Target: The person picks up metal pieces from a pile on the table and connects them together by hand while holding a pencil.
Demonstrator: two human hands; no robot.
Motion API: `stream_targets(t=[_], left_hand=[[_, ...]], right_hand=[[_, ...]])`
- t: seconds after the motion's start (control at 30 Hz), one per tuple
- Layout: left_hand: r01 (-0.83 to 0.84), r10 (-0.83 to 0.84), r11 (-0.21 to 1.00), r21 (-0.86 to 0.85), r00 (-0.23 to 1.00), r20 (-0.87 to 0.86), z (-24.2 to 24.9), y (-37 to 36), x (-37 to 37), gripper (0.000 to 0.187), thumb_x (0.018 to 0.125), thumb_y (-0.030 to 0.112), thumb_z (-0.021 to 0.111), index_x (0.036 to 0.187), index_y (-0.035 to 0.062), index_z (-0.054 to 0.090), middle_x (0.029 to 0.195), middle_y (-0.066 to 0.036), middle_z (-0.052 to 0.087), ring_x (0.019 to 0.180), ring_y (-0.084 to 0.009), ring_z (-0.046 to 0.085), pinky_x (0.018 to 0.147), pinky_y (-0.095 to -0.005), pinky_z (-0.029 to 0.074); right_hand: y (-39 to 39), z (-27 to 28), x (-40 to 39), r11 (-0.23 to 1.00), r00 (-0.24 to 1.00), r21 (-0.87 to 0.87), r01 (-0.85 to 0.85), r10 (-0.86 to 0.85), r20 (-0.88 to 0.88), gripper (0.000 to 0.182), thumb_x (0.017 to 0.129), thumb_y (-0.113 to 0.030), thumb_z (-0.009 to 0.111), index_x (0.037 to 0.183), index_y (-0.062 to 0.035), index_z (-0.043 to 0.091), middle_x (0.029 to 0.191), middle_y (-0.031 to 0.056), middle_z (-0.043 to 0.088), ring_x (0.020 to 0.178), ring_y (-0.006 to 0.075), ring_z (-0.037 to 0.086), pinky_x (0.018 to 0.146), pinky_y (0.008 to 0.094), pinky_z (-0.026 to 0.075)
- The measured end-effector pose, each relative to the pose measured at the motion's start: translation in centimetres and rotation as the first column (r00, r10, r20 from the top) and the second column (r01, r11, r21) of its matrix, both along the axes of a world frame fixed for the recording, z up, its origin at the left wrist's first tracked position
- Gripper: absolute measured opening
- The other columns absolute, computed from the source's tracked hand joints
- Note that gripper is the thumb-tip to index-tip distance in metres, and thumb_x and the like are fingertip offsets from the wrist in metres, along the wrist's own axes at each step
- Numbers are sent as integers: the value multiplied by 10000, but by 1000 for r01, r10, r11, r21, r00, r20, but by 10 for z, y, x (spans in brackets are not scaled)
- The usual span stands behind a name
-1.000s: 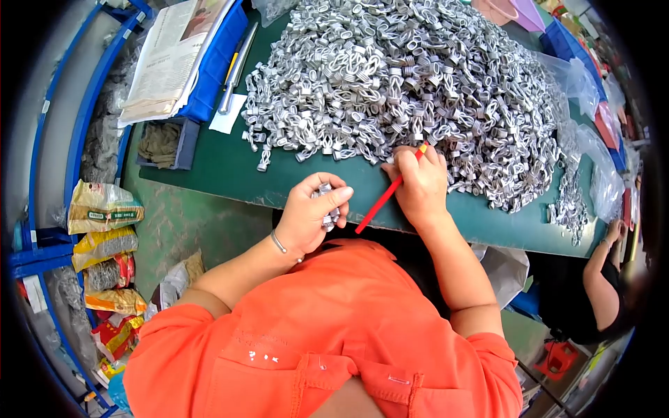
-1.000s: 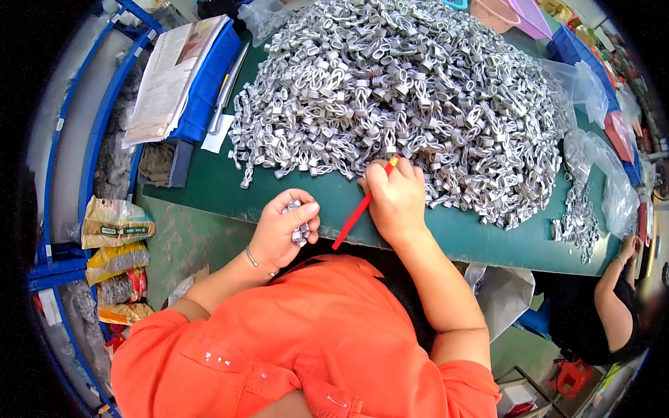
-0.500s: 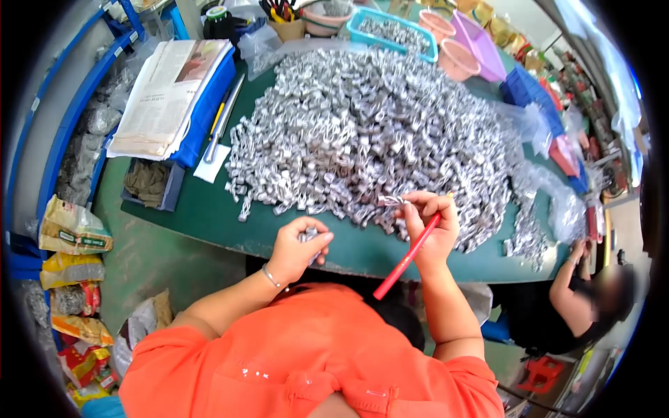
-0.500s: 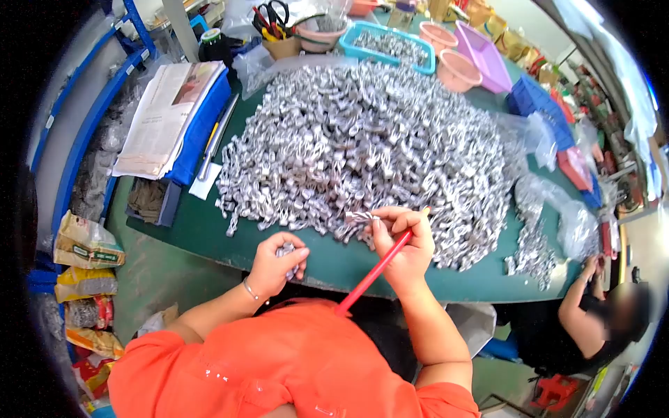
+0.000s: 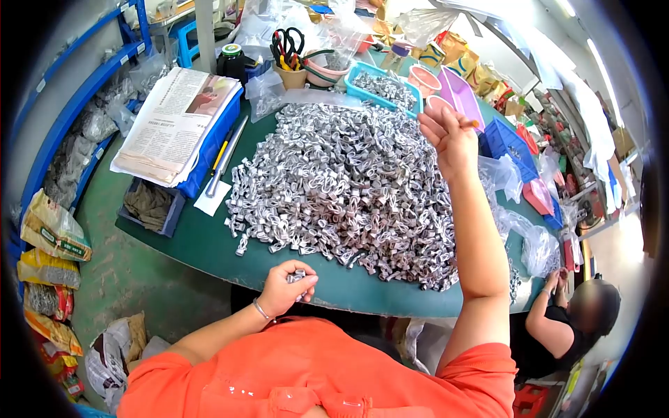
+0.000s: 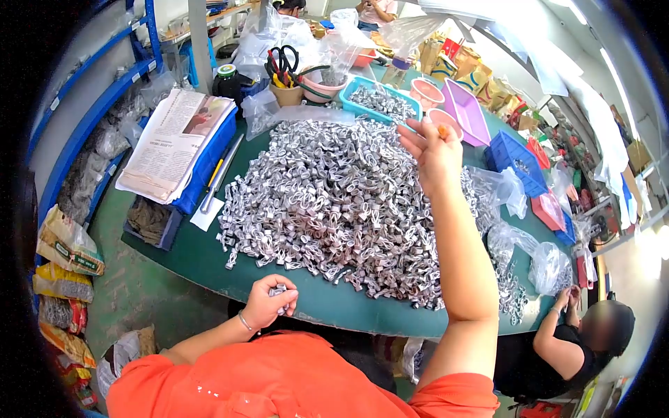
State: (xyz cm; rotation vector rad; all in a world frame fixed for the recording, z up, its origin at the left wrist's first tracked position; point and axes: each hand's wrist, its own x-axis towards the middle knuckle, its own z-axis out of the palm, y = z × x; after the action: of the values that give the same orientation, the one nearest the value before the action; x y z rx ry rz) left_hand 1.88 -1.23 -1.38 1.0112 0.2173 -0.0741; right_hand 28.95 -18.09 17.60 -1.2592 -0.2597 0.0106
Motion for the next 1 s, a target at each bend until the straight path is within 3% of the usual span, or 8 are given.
stream_targets(t=[0.17, 0.33, 0.43, 0.6, 0.67, 0.8, 0.87, 1.0], left_hand=[[57, -53, 985, 166, 998, -28, 10, 3, 1, 91, 806, 62, 587, 839, 5, 525, 639, -75, 559, 510, -124, 535, 459, -247, 440], [68, -64, 986, 150, 998, -27, 2, 1, 5, 91, 809, 54, 590, 856, 8, 527, 641, -68, 562, 508, -113, 530, 460, -227, 437], [96, -94, 988, 119, 995, -28, 1, 2, 6, 93, 810, 54, 598, 856, 11, 530, 636, -59, 565, 509, -105, 533, 454, -218, 432], [84, -83, 990, 116, 996, -14, 1, 1, 5, 86, 807, 44, 597, 854, 11, 531, 636, -54, 566, 510, -96, 532, 449, -210, 427], [71, -72, 990, 124, 997, 7, 1, 1, 5, 81, 809, 43, 593, 850, 11, 532, 635, -53, 565, 510, -96, 531, 451, -209, 427], [66, -66, 989, 134, 998, -1, 3, 1, 4, 80, 808, 42, 594, 848, 10, 533, 635, -52, 567, 511, -96, 533, 453, -208, 427], [83, -88, 980, 179, 996, 22, 4, 1, 5, 83, 805, 43, 596, 850, 10, 535, 636, -51, 569, 514, -95, 536, 456, -207, 428], [106, -105, 976, 188, 994, -13, 2, -2, 8, 90, 801, 46, 603, 849, 10, 536, 632, -51, 571, 507, -93, 536, 449, -202, 424]], right_hand=[[-20, -38, -41, 993, 994, -91, 70, -61, 91, 151, 849, -145, 558, 822, -56, 439, 818, 133, 615, 645, 167, 601, 528, 251, 490], [-53, -78, -118, 909, 966, -389, -148, 217, 139, 219, 723, 21, 612, 697, -58, 409, 673, 100, 578, 603, 146, 552, 530, 256, 449], [-51, -110, -151, 624, 840, -771, -130, 482, 249, 250, 691, 42, 651, 671, -31, 412, 738, 96, 621, 635, 167, 594, 565, 280, 467], [-27, -163, -181, 240, 807, -922, 303, 451, 382, 278, 666, -161, 701, 734, -58, 452, 624, 121, 507, 572, 336, 534, 491, 413, 446], [-23, -170, -182, 245, 804, -910, 334, 431, 410, 244, 676, -118, 683, 741, -61, 455, 661, 127, 529, 590, 329, 549, 498, 415, 449], [-26, -174, -181, 533, 864, -783, 322, 174, 473, 190, 703, -30, 646, 734, -51, 459, 641, 109, 523, 583, 318, 539, 507, 389, 440], [-27, -173, -182, 509, 896, -811, 289, 155, 416, 238, 682, -24, 692, 733, -31, 460, 632, 102, 547, 555, 266, 539, 513, 332, 439], [-14, -181, -184, 362, 806, -835, 414, 281, 521, 284, 662, -107, 722, 798, -54, 479, 689, 126, 539, 619, 310, 529, 510, 384, 425]])
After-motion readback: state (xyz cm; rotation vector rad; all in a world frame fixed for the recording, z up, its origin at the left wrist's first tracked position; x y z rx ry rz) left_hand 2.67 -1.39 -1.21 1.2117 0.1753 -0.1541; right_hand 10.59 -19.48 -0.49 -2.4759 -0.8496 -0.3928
